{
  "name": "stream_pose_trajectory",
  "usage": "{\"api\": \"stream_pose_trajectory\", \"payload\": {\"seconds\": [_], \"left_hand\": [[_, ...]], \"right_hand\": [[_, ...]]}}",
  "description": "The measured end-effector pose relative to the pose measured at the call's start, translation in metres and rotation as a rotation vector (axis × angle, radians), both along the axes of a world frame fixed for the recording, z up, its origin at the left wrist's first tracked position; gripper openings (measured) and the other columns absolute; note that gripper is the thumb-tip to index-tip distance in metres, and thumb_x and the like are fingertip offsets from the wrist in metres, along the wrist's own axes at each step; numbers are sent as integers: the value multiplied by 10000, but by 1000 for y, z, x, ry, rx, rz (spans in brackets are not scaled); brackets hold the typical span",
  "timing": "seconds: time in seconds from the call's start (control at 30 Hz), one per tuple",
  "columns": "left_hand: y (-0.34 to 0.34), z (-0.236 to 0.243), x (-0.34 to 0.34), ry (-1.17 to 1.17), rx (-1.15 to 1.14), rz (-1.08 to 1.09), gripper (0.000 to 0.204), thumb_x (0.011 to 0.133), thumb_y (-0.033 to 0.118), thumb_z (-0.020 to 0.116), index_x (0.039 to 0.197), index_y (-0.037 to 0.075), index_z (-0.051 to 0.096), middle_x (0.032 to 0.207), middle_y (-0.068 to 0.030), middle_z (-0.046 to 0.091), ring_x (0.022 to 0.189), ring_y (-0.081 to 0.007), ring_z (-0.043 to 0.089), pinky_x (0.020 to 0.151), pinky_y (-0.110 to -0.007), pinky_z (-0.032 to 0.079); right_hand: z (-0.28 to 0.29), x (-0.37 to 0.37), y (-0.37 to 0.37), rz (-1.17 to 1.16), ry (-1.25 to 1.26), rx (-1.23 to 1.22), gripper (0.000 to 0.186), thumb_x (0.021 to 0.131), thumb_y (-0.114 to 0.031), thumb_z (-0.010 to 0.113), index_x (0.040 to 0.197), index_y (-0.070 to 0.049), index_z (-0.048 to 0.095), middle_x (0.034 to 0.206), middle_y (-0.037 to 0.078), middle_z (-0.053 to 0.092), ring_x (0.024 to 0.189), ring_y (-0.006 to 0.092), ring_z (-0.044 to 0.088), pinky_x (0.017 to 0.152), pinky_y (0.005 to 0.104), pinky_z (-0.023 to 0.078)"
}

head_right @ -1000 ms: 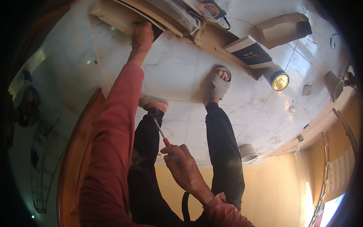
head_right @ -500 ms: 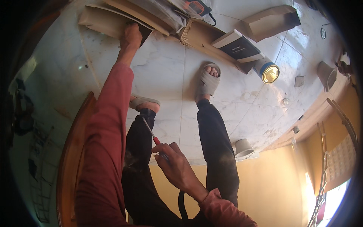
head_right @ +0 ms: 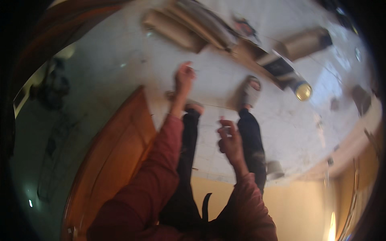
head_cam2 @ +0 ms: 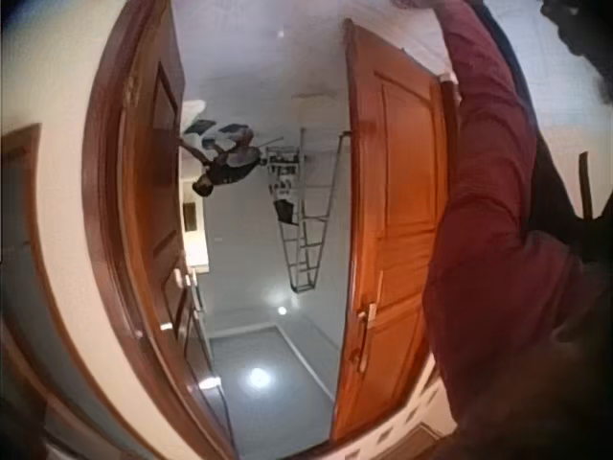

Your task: The person installs a door lock on a wooden door using a screwdriver. They repeatedly tighten screws on the lock mechanism and handle, adjusting the door position as needed.

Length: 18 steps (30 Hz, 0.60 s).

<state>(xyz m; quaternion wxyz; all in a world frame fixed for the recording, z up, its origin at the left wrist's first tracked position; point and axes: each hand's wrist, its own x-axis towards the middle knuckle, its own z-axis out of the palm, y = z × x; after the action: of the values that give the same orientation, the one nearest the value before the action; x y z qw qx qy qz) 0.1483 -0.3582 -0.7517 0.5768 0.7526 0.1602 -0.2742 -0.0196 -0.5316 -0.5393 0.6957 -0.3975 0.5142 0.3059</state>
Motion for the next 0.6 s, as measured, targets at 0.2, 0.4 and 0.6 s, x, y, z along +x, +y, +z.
{"api": "stream_pose_trajectory", "payload": {"seconds": [0.2, 0.4, 0.6], "left_hand": [[40, 194, -63, 200, -34, 144, 116, 954, 59, 513, 1040, 12, 575, 775, -37, 547, 627, -114, 555, 560, -267, 496], [102, 399, -63, 116, -279, 571, 158, 965, 103, 571, 1062, -21, 582, 917, -115, 673, 828, -194, 671, 754, -315, 548], [156, 562, -79, -188, -632, 969, 228, 925, 185, 700, 1092, 55, 615, 992, -100, 700, 935, -209, 677, 831, -352, 540]], "right_hand": [[7, -52, 24, 16, -4, 11, 405, 990, -253, 550, 1344, -89, 441, 917, 102, 600, 535, 83, 493, 425, 214, 390], [158, 0, 33, 595, -329, -88, 382, 1010, -337, 554, 1291, -79, 561, 849, 42, 596, 565, 69, 484, 505, 216, 406], [345, 112, 85, 1041, -920, -124, 347, 993, -183, 534, 1299, -18, 533, 878, 95, 618, 687, 155, 527, 646, 308, 454]]}}
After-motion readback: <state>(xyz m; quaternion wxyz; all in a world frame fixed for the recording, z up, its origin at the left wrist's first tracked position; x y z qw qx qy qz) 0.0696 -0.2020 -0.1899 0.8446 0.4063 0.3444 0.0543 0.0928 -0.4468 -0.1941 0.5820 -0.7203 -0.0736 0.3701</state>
